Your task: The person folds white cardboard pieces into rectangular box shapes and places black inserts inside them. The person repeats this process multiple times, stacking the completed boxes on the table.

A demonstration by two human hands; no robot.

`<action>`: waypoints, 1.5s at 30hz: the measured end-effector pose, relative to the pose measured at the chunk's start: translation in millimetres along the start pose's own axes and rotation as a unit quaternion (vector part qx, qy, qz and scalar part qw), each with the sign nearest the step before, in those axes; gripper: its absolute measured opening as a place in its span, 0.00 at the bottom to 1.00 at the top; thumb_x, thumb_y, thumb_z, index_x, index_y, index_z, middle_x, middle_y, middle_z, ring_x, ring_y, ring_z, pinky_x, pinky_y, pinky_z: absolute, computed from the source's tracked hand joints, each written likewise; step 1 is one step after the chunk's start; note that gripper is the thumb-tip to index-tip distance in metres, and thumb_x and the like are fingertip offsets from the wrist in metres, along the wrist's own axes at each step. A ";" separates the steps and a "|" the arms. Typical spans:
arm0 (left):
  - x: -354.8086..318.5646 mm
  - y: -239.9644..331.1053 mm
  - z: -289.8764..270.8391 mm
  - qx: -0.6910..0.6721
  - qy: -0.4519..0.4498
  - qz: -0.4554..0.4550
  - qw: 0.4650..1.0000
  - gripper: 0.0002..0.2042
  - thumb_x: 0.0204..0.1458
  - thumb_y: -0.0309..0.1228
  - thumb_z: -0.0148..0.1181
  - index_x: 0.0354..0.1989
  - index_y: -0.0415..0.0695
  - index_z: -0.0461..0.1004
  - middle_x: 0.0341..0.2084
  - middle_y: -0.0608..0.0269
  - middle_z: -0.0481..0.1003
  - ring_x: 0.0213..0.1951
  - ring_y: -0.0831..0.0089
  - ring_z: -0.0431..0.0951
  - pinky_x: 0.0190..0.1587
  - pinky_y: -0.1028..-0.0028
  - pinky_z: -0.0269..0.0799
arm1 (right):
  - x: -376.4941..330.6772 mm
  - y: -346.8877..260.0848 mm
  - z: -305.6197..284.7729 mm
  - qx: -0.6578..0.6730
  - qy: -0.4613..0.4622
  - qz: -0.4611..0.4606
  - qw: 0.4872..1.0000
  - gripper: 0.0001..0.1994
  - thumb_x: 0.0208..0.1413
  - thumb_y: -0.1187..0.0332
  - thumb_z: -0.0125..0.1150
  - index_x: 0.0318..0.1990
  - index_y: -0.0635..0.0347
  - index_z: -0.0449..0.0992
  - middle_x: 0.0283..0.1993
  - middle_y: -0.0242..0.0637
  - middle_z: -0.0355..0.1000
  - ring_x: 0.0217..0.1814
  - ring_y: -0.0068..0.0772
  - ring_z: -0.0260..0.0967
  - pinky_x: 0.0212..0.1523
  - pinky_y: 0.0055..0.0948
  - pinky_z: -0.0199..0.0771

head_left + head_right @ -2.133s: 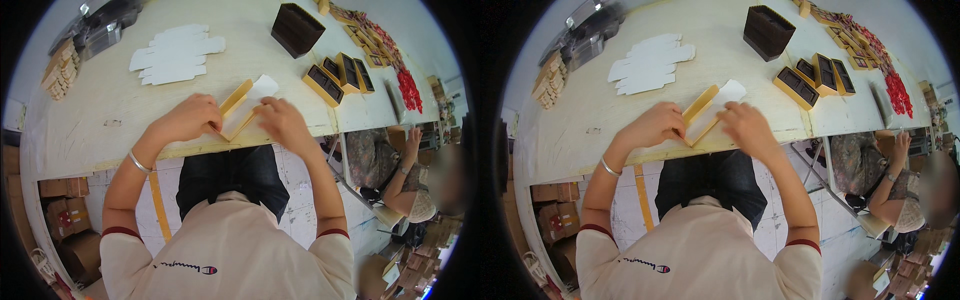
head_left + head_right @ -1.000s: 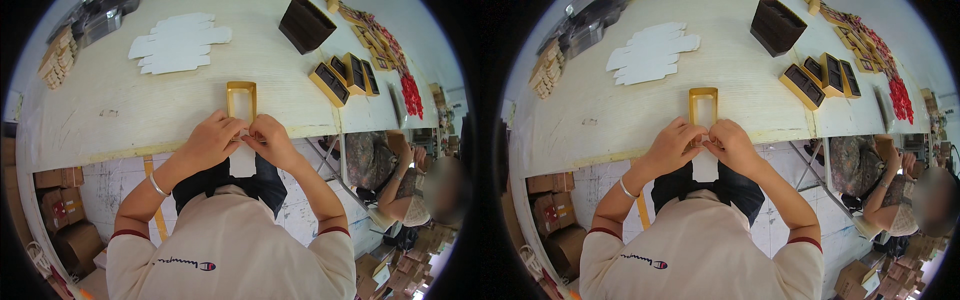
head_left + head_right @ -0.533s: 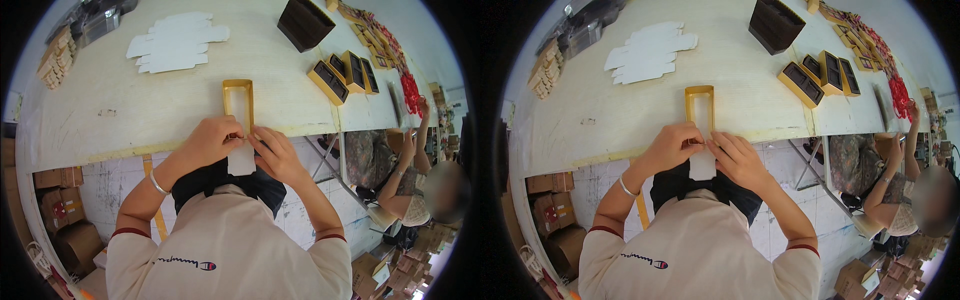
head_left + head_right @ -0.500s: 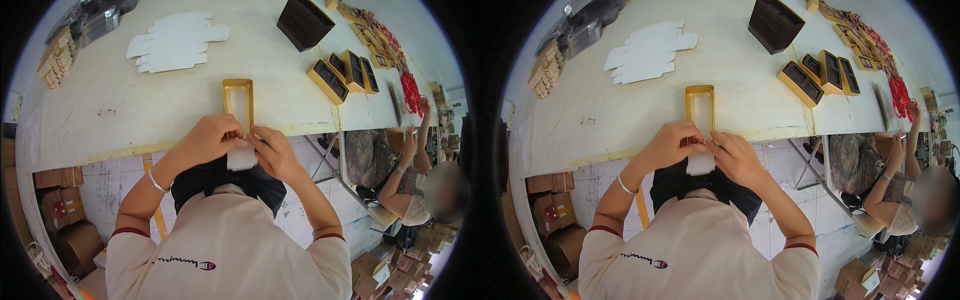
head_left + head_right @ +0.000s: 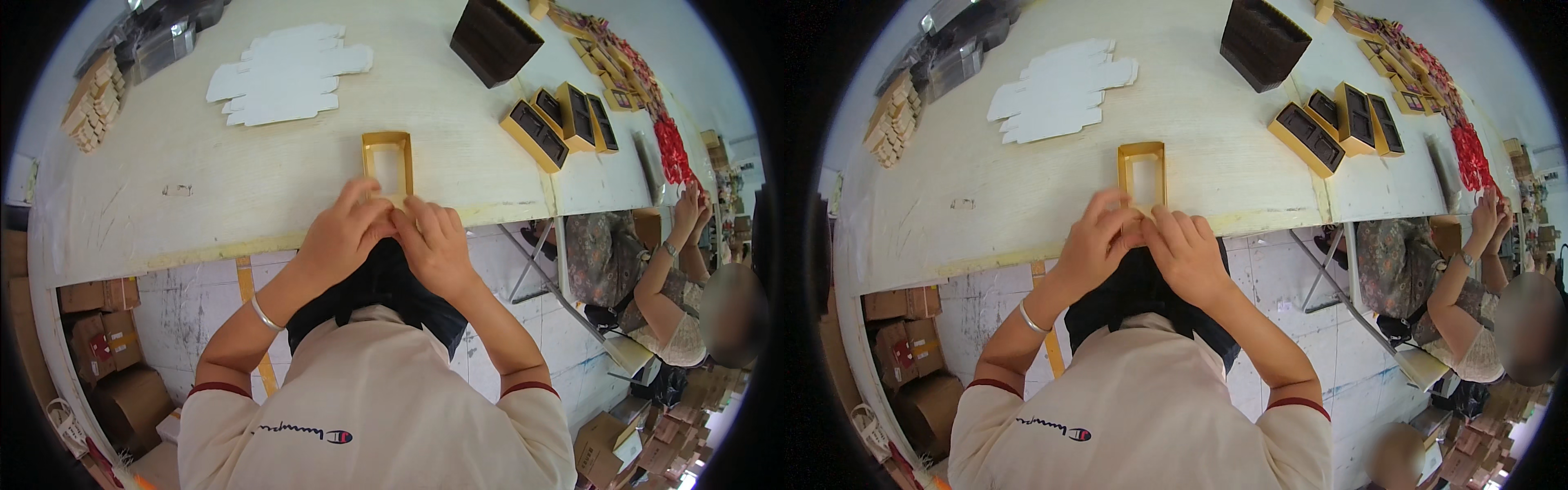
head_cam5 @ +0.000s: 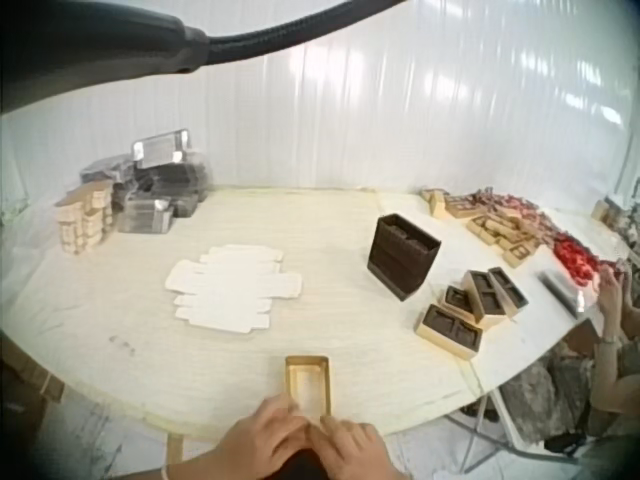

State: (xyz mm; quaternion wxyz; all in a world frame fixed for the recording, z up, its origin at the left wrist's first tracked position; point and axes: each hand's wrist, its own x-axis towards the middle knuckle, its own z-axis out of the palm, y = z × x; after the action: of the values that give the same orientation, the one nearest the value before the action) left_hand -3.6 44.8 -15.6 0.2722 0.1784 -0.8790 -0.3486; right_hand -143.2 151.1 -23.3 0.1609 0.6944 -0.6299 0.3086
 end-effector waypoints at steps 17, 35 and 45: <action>53.0 -5.9 -64.9 0.178 -0.253 0.088 0.947 0.18 0.35 0.47 0.72 0.20 0.44 0.76 0.54 0.54 0.68 0.61 0.57 0.61 0.67 0.53 0.46 | 91.5 140.8 -61.7 0.096 0.146 0.199 0.964 0.12 0.50 0.72 0.65 0.43 0.61 0.75 0.42 0.40 0.71 0.38 0.34 0.71 0.37 0.30 0.71; 20.2 -31.0 -46.1 0.090 -0.052 -0.043 0.994 0.38 0.35 0.27 0.72 0.60 0.48 0.63 0.51 0.57 0.70 0.52 0.54 0.66 0.58 0.61 0.58 | 157.4 170.3 -106.1 0.056 0.072 0.130 0.987 0.14 0.54 0.57 0.63 0.35 0.61 0.77 0.30 0.39 0.74 0.34 0.32 0.71 0.37 0.34 0.67; 41.6 -28.5 -53.2 0.045 -0.169 -0.055 0.983 0.40 0.37 0.24 0.70 0.63 0.49 0.59 0.51 0.58 0.70 0.48 0.58 0.68 0.53 0.64 0.66 | 66.4 74.0 -76.3 0.456 -0.354 0.432 0.692 0.21 0.54 0.60 0.55 0.52 0.64 0.71 0.26 0.31 0.70 0.16 0.17 0.62 0.14 0.17 0.63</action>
State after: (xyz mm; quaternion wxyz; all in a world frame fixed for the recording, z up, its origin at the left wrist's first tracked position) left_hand -0.8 -23.3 11.3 0.0921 0.1769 -0.9160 -0.3481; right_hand -231.5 134.8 64.2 -0.5618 0.3912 -0.6528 0.3243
